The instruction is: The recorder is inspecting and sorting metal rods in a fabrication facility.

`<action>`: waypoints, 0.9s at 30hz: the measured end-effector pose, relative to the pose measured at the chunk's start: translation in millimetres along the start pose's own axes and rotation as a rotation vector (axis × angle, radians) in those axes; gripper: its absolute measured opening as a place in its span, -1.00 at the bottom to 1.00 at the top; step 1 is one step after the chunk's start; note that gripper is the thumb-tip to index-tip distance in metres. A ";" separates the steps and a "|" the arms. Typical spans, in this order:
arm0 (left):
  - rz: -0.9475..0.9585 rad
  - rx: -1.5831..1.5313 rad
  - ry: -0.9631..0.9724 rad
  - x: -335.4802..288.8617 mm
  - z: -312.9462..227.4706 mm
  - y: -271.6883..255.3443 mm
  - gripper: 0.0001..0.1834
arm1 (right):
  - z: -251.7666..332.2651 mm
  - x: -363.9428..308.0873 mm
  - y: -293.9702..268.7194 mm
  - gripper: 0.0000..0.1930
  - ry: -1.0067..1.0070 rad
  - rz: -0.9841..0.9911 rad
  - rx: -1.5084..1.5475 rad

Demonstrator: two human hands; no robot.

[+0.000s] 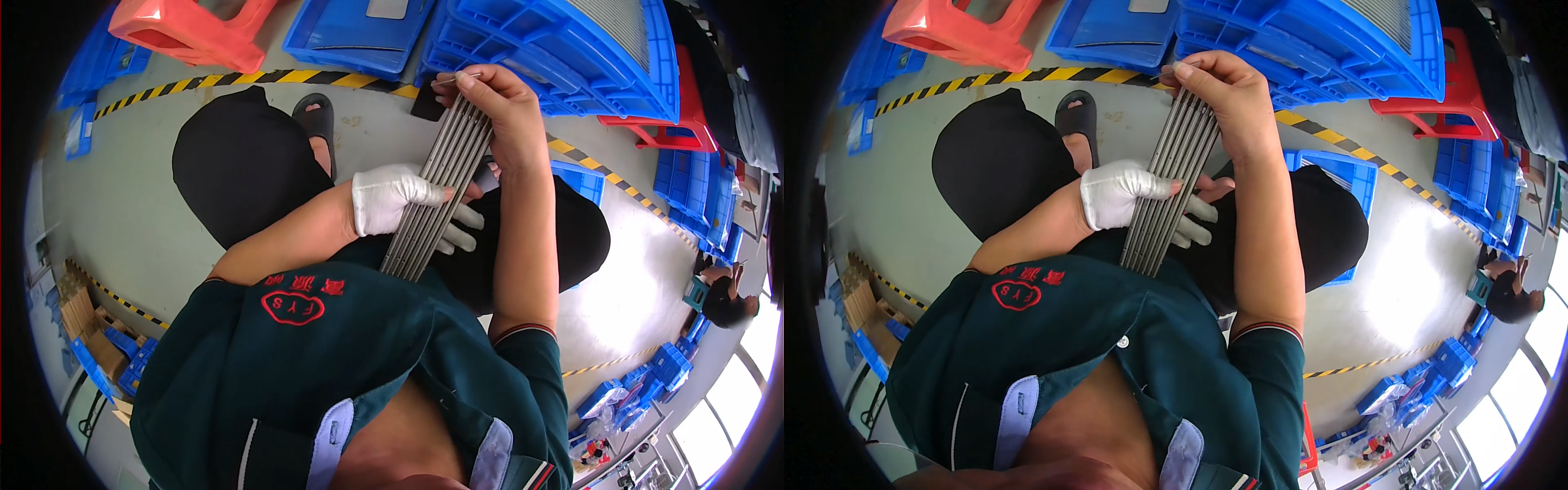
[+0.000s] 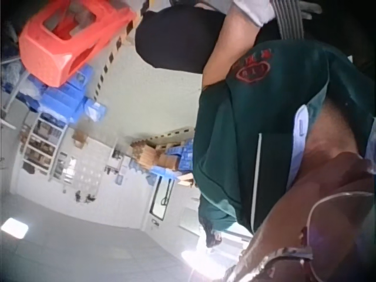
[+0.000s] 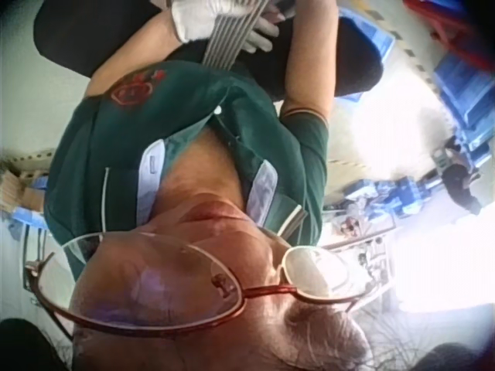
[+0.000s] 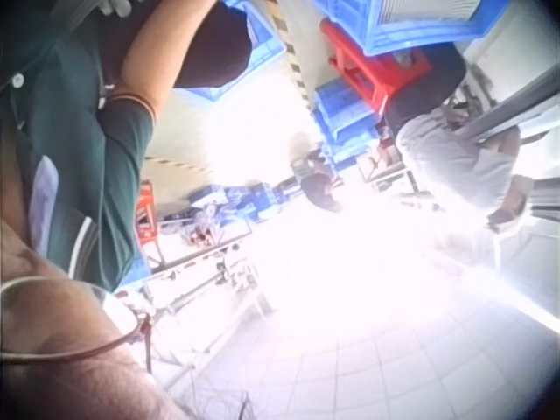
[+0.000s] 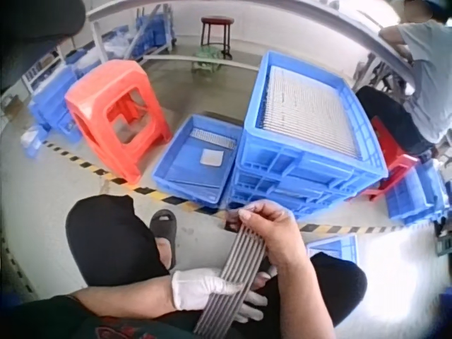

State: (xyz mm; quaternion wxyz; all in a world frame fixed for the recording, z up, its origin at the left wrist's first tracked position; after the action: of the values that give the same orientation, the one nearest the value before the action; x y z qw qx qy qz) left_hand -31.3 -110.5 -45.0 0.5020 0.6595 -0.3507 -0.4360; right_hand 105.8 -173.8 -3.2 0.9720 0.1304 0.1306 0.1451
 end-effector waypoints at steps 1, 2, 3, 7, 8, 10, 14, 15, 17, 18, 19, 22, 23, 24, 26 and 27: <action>-0.029 0.036 0.009 -1.4 -3.3 1.7 -0.59 | -0.1 -0.7 -0.1 -0.89 0.001 -0.001 -0.001; -0.059 0.072 0.019 -2.4 -5.9 2.2 -0.60 | 0.2 -1.9 -4.7 -0.89 -0.002 -0.062 -0.015; -0.056 0.072 0.022 -2.3 -7.1 3.3 -0.60 | 1.3 -2.2 -8.9 -0.88 -0.007 -0.121 -0.030; -0.047 0.012 0.014 -1.0 -7.8 1.4 -0.61 | -7.7 -2.6 -10.1 -0.85 0.021 -0.191 -0.002; -0.047 -0.005 0.019 -0.4 -8.3 -0.2 -0.61 | -10.1 0.6 -10.7 -0.85 0.023 -0.186 -0.004; -0.049 -0.015 0.027 -1.6 -8.9 -0.9 -0.61 | -11.0 1.9 -11.7 -0.86 -0.008 -0.214 -0.074; -0.052 -0.005 0.047 -4.6 -11.9 0.5 -0.61 | -9.8 0.5 -6.4 -0.87 -0.009 -0.244 -0.099; -0.052 -0.006 0.048 -4.4 -12.1 0.0 -0.61 | -7.3 0.4 -5.2 -0.87 -0.043 -0.245 -0.114; -0.041 0.014 0.047 -4.1 -12.1 0.1 -0.60 | -4.5 0.1 -3.5 -0.88 -0.079 -0.247 -0.129; -0.040 0.015 0.047 -3.9 -12.4 0.5 -0.60 | -4.5 0.3 -3.1 -0.88 -0.081 -0.244 -0.137; -0.039 0.018 0.041 -3.7 -12.3 1.1 -0.61 | -4.4 0.4 -2.9 -0.88 -0.083 -0.240 -0.144; -0.037 0.022 0.035 -3.6 -10.1 0.7 -0.62 | -6.9 -0.2 -2.9 -0.88 -0.088 -0.222 -0.148; -0.038 0.021 0.034 -3.6 -9.4 0.4 -0.62 | -6.0 -0.8 -2.8 -0.88 -0.091 -0.223 -0.150; -0.035 0.023 0.033 -3.6 -8.8 1.2 -0.62 | -4.7 -2.0 -2.3 -0.89 -0.099 -0.227 -0.163; -0.053 0.044 0.033 -3.5 -8.2 0.9 -0.63 | -2.7 -4.1 -2.2 -0.89 -0.110 -0.233 -0.179; -0.049 0.048 0.031 -3.4 -8.1 1.7 -0.63 | -3.6 -4.8 -3.4 -0.89 -0.104 -0.244 -0.169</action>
State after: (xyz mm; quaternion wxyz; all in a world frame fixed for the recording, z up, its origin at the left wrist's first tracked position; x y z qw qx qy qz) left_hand -25.1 -104.9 -41.7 0.4808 0.6864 -0.3368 -0.4292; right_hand 101.2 -177.7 -6.6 0.9954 0.0384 0.0823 0.0295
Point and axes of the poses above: each hand's wrist, its own x-axis towards the middle knuckle, its own y-axis out of the palm, z = x × y, the point moved 8 cm from there along x, towards the middle knuckle, and after that the axes turned 3 degrees about z, right-handed, at the moved point
